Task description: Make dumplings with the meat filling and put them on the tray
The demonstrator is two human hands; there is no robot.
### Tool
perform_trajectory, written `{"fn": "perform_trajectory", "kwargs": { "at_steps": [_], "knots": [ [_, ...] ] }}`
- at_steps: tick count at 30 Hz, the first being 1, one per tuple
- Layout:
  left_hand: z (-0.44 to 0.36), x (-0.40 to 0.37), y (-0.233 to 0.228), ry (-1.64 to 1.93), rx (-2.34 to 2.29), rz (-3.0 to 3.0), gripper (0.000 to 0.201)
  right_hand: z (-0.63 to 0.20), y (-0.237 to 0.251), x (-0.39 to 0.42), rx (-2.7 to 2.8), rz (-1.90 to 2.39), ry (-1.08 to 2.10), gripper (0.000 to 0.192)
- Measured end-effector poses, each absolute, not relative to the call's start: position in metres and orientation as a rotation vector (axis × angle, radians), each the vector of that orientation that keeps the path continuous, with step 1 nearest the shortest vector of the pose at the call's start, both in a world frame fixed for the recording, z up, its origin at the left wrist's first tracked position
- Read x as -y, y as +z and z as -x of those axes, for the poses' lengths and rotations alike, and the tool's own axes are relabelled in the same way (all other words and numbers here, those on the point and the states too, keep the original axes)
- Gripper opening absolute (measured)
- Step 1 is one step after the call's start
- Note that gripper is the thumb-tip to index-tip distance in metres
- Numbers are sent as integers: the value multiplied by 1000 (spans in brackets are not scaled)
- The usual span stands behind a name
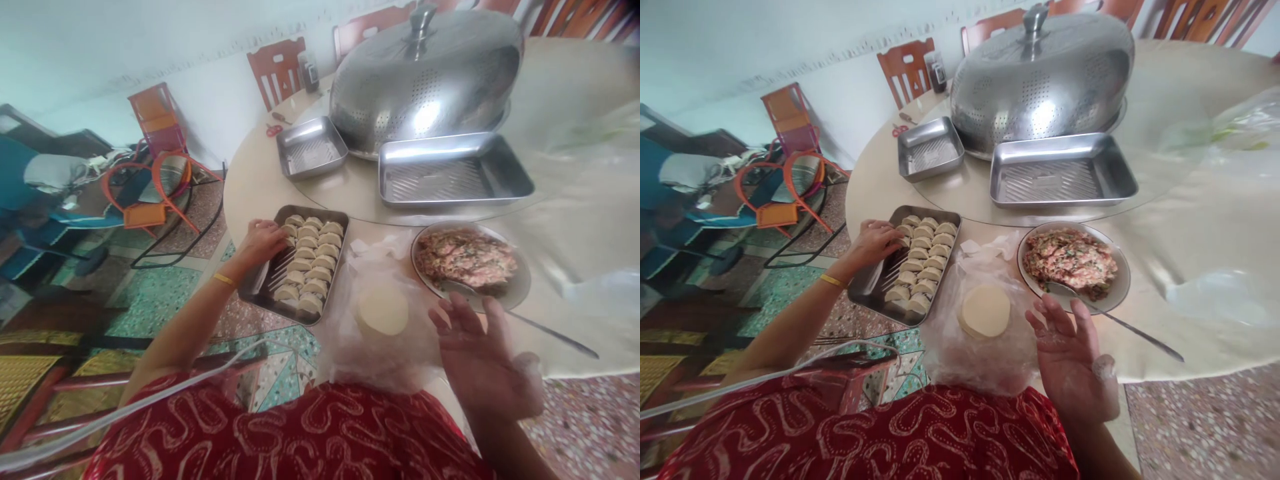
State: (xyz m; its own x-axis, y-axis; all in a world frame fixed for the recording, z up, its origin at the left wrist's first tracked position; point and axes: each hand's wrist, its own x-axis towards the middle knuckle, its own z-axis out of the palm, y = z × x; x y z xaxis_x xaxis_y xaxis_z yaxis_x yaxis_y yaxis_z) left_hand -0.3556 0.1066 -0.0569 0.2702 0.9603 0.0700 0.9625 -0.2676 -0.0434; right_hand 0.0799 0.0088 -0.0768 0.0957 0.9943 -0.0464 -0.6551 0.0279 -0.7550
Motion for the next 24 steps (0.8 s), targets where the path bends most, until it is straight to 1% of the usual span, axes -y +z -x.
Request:
{"fn": "perform_trajectory", "kwargs": {
  "at_steps": [4, 6, 8, 10, 12, 13, 17, 20, 24],
  "knots": [
    [330, -96, -32, -253, 1855, 2437, 38, -80, -73, -7, 628, 764, 1324, 48],
    [300, -87, -16, -366, 1796, 2497, 37, -81, -72, -6, 678, 800, 1289, 45],
    [262, -76, -1, -462, 1625, 2647, 34, -83, -71, -3, 739, 821, 1204, 40],
    [222, -65, 8, -426, 1407, 2914, 30, -86, -71, 3, 857, 864, 1090, 27],
    [187, -56, 9, -365, 1338, 3048, 37, -89, -71, 9, 1024, 934, 985, 11],
    [173, -53, 6, -322, 1332, 3065, 37, -92, -71, 13, 1105, 967, 943, 8],
    [148, -43, -8, -307, 1372, 2988, 33, -100, -73, 24, 1313, 1015, 844, 13],
    [148, -38, -14, -329, 1374, 2941, 25, -103, -77, 28, 1408, 1020, 794, 15],
    [149, -35, -17, -218, 1297, 2975, 21, -102, -82, 34, 1535, 1046, 711, 16]
  ]
}}
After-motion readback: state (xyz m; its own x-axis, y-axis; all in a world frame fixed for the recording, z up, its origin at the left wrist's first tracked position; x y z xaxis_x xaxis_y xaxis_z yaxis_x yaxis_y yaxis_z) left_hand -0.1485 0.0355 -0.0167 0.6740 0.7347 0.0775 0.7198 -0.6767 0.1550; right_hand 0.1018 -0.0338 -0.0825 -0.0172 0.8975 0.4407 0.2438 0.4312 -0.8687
